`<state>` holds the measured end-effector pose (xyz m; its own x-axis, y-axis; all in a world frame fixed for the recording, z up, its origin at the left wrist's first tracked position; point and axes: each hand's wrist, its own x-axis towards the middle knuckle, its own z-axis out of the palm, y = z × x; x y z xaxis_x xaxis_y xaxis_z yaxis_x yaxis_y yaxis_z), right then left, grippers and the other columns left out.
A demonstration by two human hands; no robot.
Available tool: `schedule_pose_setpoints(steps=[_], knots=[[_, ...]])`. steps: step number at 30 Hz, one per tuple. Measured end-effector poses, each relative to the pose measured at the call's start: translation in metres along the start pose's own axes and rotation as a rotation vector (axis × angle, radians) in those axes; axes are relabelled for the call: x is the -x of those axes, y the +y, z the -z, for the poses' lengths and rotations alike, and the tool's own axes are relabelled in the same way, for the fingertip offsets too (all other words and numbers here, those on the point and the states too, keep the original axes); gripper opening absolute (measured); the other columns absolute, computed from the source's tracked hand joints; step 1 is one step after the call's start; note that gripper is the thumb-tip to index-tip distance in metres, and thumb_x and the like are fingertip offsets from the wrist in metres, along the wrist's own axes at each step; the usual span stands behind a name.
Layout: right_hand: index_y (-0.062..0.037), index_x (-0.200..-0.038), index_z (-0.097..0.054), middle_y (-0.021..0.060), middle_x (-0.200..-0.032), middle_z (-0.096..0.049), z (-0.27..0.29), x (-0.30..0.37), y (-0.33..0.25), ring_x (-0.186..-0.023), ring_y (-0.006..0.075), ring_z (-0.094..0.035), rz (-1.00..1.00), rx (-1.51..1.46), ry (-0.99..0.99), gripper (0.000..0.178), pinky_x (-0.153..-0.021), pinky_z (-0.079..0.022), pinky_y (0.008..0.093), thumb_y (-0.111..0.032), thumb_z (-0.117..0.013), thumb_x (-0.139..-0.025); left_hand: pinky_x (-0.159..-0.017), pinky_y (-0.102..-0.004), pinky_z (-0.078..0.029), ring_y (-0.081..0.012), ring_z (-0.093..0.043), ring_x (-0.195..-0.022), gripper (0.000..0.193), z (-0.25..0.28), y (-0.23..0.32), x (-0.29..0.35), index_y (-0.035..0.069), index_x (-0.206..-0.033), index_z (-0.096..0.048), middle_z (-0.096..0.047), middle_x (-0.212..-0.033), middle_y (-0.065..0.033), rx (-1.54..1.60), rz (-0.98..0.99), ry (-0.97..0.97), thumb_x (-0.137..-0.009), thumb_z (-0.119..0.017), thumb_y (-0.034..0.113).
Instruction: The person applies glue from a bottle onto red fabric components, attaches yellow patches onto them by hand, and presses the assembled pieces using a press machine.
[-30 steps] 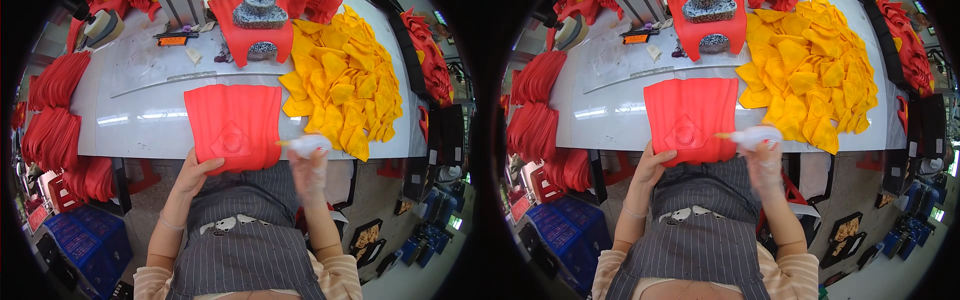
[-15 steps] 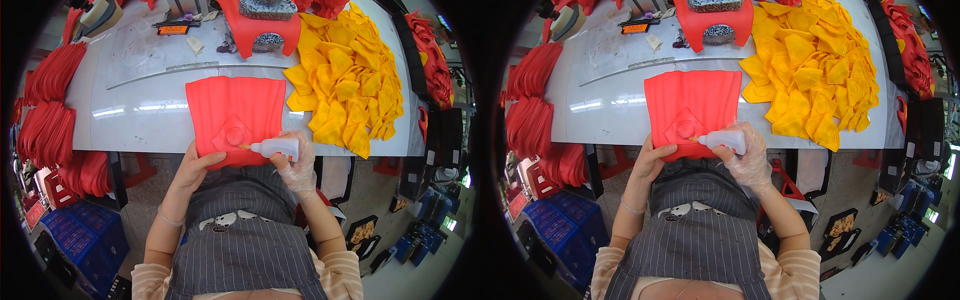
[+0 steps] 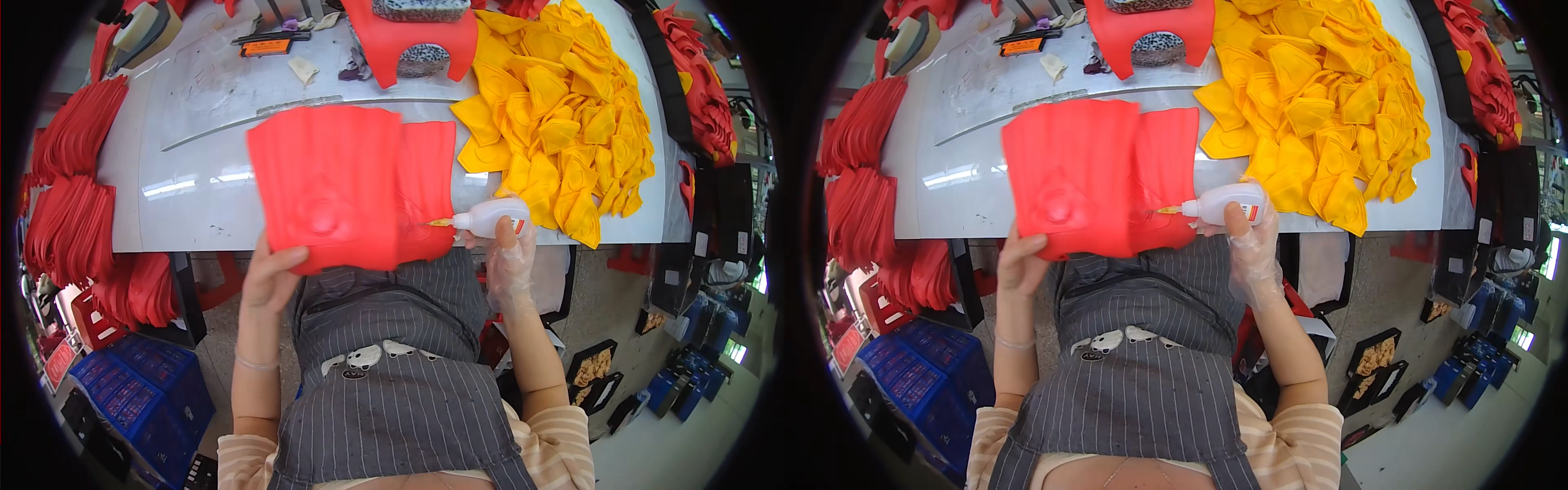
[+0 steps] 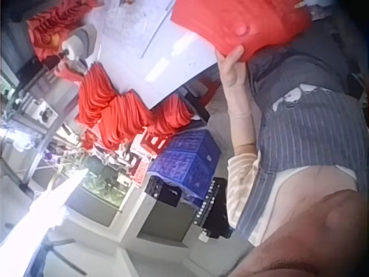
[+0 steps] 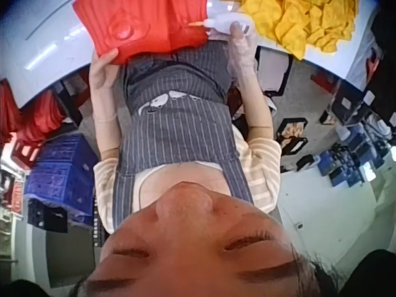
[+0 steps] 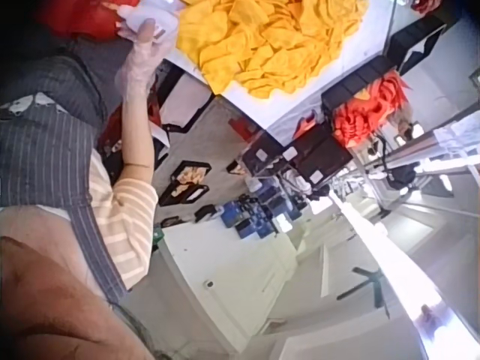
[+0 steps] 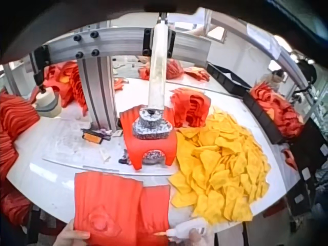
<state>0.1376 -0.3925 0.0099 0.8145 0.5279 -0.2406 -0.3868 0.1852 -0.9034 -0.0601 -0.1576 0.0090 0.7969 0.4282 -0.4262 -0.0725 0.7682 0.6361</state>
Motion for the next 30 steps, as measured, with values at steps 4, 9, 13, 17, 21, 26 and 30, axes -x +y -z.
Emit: schedule_pose_setpoints(steps=[4,9,13,17,21,26,30], knots=[[-0.0012,-0.114,-0.048,0.0088,-0.089,-0.061,0.007,0.005,0.007,-0.074,0.0188,-0.065,0.037,0.244,0.047,0.054,-0.062,-0.053,0.029,-0.04,-0.072,-0.083,-0.109,-0.0417,-0.036,-0.0287,-0.049,-0.126,0.069,0.019,0.016,0.001,-0.006,-0.138,-0.035,-0.049,-0.135,-0.0174,0.0,-0.125,0.025,-0.076,-0.063,0.001],[-0.0055,-0.09,-0.056,0.0009,-0.083,-0.055,0.001,0.005,0.001,-0.071,0.0102,-0.049,0.186,0.594,-0.07,0.032,-0.065,-0.04,0.0244,-0.031,-0.072,-0.081,-0.111,-0.0416,-0.033,-0.0293,-0.045,-0.13,0.071,0.029,0.021,0.002,-0.006,-0.141,-0.032,-0.045,-0.139,-0.017,-0.014,-0.169,0.047,-0.077,-0.061,0.003],[-0.0055,-0.091,-0.055,0.0019,-0.081,-0.055,-0.005,0.005,-0.003,-0.071,0.0107,-0.05,0.169,0.664,-0.115,0.034,-0.066,-0.042,0.0257,-0.031,-0.074,-0.08,-0.111,-0.0424,-0.033,-0.0295,-0.045,-0.13,0.07,0.023,0.017,0.002,-0.006,-0.141,-0.031,-0.045,-0.139,-0.0172,0.002,-0.154,0.042,-0.077,-0.06,0.003],[-0.005,-0.091,-0.055,0.0038,-0.081,-0.056,-0.005,0.003,-0.008,-0.07,0.0113,-0.051,0.189,0.712,-0.145,0.032,-0.064,-0.042,0.0262,-0.028,-0.075,-0.079,-0.11,-0.0428,-0.034,-0.0297,-0.045,-0.129,0.07,0.023,0.015,0.002,-0.006,-0.141,-0.031,-0.046,-0.139,-0.0175,0.006,-0.131,0.05,-0.077,-0.06,0.003],[-0.0045,-0.094,-0.055,0.0051,-0.079,-0.058,-0.003,0.001,-0.007,-0.068,0.0121,-0.055,0.23,0.728,-0.117,0.034,-0.063,-0.044,0.026,-0.027,-0.075,-0.08,-0.11,-0.0429,-0.034,-0.0297,-0.046,-0.129,0.07,0.022,0.014,0.002,-0.006,-0.141,-0.031,-0.046,-0.138,-0.0178,0.014,-0.126,0.031,-0.077,-0.06,0.002],[-0.0043,-0.104,-0.053,0.0076,-0.08,-0.061,0.024,0.0,-0.005,-0.071,0.0165,-0.062,0.044,0.368,0.009,0.043,-0.067,-0.05,0.0279,-0.029,-0.076,-0.078,-0.111,-0.0432,-0.033,-0.0298,-0.045,-0.129,0.07,0.02,0.01,-0.003,-0.005,-0.141,-0.032,-0.046,-0.139,-0.0172,0.046,-0.12,0.017,-0.077,-0.06,0.001],[-0.0051,-0.109,-0.052,0.0125,-0.096,-0.062,0.067,-0.01,-0.037,-0.088,0.024,-0.065,0.217,0.275,0.026,0.046,-0.078,-0.053,0.0319,-0.03,-0.076,-0.078,-0.113,-0.0462,-0.031,-0.0316,-0.041,-0.132,0.074,0.038,0.007,-0.004,-0.003,-0.143,-0.031,-0.043,-0.141,-0.0174,0.128,-0.106,0.134,-0.075,-0.06,-0.003]])
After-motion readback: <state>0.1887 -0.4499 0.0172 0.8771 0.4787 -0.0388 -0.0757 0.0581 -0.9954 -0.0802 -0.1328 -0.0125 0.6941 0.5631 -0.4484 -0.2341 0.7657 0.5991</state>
